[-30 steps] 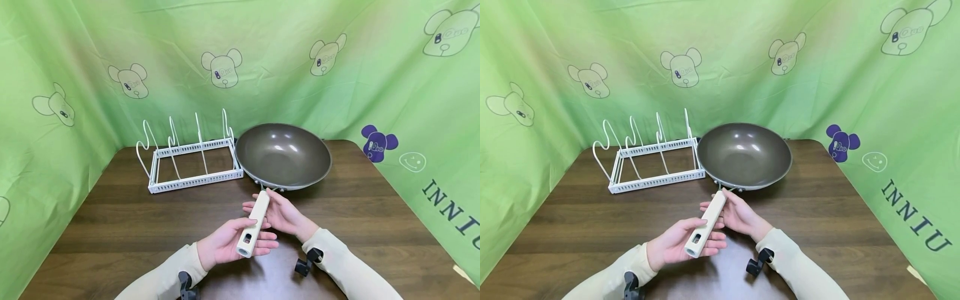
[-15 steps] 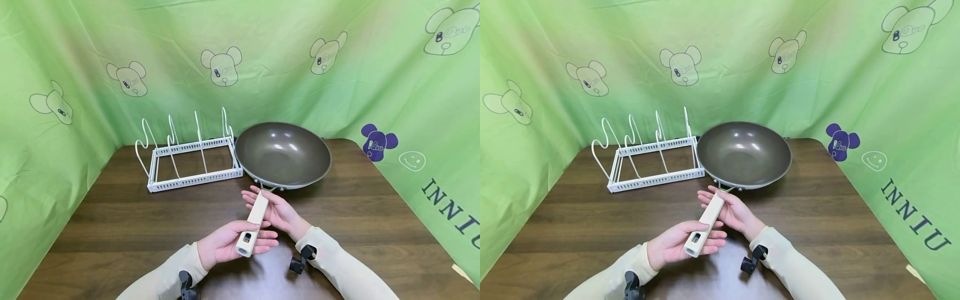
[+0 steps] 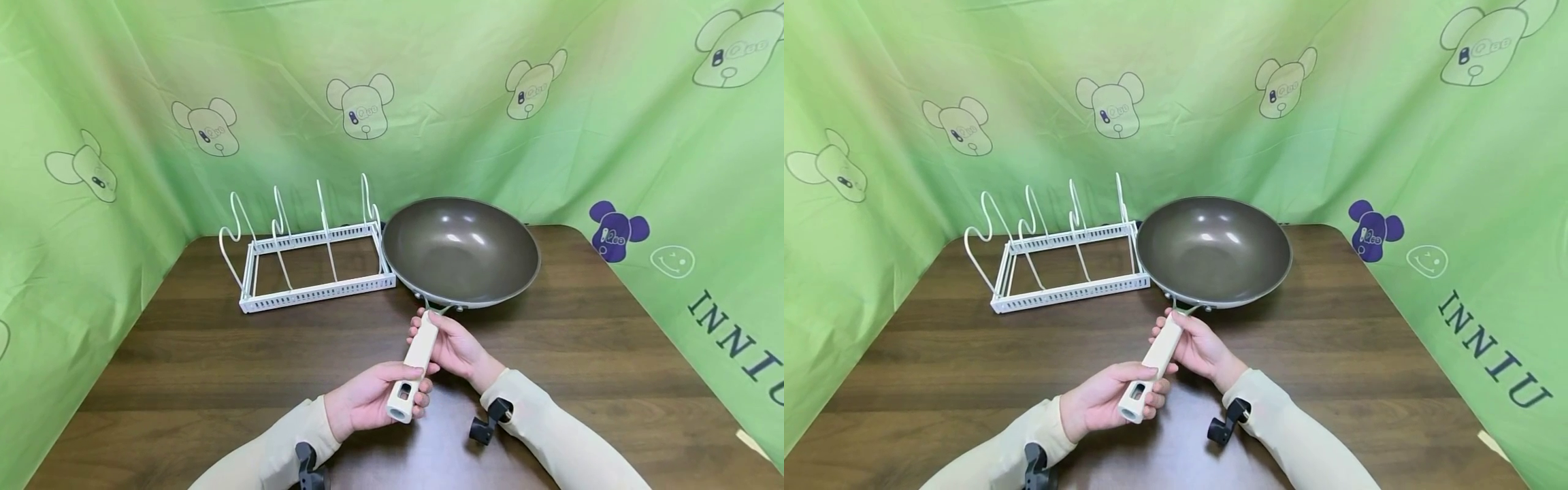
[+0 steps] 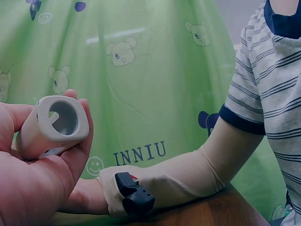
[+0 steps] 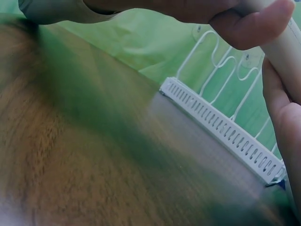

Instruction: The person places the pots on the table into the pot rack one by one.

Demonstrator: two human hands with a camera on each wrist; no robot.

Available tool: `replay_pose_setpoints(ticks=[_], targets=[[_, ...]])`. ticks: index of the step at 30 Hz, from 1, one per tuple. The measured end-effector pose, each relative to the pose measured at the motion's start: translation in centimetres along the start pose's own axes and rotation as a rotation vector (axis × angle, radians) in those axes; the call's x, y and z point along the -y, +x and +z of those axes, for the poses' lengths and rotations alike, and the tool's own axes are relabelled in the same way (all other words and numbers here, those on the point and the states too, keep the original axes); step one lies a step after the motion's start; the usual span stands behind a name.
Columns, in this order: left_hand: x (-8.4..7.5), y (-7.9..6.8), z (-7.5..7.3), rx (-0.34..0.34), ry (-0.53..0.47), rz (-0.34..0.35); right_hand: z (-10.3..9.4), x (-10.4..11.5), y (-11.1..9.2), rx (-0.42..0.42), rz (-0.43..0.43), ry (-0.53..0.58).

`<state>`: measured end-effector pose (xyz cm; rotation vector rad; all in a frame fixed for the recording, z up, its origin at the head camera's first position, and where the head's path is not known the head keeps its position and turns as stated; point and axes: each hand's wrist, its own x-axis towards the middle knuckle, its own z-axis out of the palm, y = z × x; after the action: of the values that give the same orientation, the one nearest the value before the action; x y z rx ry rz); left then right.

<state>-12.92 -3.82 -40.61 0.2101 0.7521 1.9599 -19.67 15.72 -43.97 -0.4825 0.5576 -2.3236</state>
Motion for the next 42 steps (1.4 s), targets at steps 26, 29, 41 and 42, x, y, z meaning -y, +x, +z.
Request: replay_pose_setpoints(ticks=[26, 29, 41, 42], targets=[[0.6, 0.3, -0.5, 0.212, -0.01, 0.006, -0.7, -0.5, -0.1, 0.127, -0.032, -0.047], [0.7, 0.3, -0.7, 0.23, -0.01, 0.005, -0.8, -0.5, -0.1, 0.137, -0.037, -0.064], [0.5, 0.3, -1.0, 0.267, 0.046, 0.012, -0.2, 0.0, 0.1, 0.166, -0.062, -0.149], [0.5, 0.3, -1.0, 0.268, 0.054, 0.014, -0.1, 0.1, 0.2, 0.173, -0.066, -0.153]])
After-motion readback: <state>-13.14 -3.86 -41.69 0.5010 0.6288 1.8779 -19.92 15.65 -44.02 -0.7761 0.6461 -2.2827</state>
